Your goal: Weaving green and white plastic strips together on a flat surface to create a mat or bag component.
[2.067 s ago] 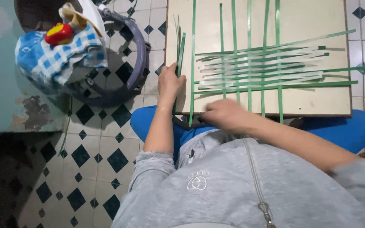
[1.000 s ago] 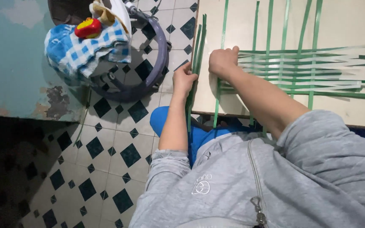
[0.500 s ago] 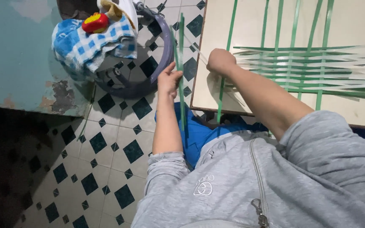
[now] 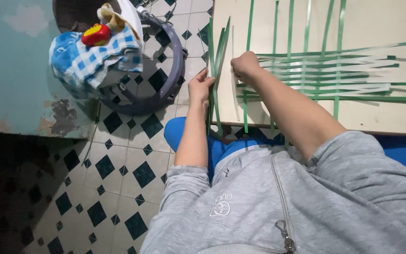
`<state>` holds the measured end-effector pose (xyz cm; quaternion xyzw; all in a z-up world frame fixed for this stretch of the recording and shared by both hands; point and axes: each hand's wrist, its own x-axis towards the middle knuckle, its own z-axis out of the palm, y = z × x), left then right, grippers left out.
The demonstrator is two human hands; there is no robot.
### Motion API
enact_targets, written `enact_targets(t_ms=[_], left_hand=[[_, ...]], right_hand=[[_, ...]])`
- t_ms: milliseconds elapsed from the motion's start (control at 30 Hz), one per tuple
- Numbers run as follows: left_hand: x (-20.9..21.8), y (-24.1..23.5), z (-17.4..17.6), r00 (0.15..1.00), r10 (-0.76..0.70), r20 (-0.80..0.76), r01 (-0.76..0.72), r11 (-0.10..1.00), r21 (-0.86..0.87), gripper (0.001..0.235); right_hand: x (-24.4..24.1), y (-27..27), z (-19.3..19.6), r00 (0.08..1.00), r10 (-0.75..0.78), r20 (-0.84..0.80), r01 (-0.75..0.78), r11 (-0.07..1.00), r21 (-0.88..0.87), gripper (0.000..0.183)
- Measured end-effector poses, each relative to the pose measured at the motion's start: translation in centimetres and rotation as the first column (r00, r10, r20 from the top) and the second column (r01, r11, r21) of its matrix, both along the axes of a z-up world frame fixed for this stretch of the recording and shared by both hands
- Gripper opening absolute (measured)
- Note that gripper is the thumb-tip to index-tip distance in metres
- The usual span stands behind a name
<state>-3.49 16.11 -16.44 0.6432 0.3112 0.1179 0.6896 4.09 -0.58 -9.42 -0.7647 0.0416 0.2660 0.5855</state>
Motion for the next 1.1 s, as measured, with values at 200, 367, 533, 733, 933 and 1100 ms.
enact_targets(t_ms=[200,367,533,733,933,1100], left_hand=[[1.2,-1.5,2.3,0.994,-0.049,-0.096,0.069,0.973,0.219,0.052],[2.8,-3.6,1.6,0.946,-0.192,-0.260,0.311,0.763,0.567,0.061],[2.6,-5.8,3.3,0.889,-0.238,-0.392,0.458,0.494,0.739,0.067],[0.6,-7.0,10.2,0.858,-0.369,-0.357,0.514,0.621,0.592,0.078],[1.9,-8.5,7.4,0.807,-0.282,-0.519,0.584,0.517,0.626,0.058],[1.6,-6.9,5.2,0.867,-0.226,-0.445,0.491,0.548,0.677,0.057]], right_hand=[[-2.3,-1.1,6.8,0.959,-0.193,-0.207,0.251,0.918,0.306,0.014],[-1.0,-6.5,11.1,0.920,-0.306,-0.243,0.388,0.787,0.480,0.006],[-0.4,-17.8,13.9,0.902,-0.432,-0.008,0.384,0.793,0.472,0.032],[6.8,-36.1,4.1,0.708,-0.190,0.680,0.157,0.981,0.111,0.021],[1.9,-34.3,10.0,0.829,0.144,0.541,0.113,0.903,-0.414,0.010],[-1.4,-27.7,10.7,0.920,0.214,0.327,-0.035,0.878,-0.477,0.021]])
